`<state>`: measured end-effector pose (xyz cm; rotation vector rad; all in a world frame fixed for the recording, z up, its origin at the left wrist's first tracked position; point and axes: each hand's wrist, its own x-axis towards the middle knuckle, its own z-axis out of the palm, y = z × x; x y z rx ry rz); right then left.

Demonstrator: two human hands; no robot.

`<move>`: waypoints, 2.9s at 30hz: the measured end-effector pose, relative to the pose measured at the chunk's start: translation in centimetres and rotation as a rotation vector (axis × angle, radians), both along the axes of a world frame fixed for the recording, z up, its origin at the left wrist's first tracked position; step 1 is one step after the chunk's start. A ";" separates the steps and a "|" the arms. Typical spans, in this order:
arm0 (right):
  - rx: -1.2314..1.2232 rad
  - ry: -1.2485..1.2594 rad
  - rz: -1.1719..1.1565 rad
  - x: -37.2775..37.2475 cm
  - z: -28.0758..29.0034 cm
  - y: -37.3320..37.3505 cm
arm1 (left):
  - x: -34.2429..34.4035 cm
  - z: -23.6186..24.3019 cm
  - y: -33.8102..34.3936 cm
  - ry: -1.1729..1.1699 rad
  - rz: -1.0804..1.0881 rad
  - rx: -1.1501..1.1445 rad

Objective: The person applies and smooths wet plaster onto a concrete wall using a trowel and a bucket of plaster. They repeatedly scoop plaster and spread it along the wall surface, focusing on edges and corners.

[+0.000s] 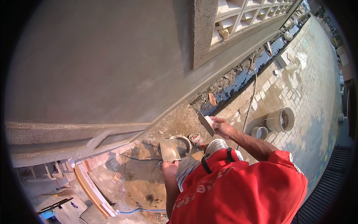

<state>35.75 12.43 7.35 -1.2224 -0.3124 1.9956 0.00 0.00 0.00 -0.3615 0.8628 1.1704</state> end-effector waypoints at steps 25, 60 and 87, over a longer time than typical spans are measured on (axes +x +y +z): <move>0.769 -1.473 0.037 5.6 -45.3 20.9 | -1.0 -25.2 3.5 0.417 -0.555 -0.063; 0.795 -1.350 -0.397 4.6 -51.5 20.0 | -7.1 -24.6 6.2 1.328 -1.189 0.568; 0.396 -0.504 -0.900 0.9 -57.2 21.3 | -11.7 -30.0 5.1 0.759 -0.881 -0.263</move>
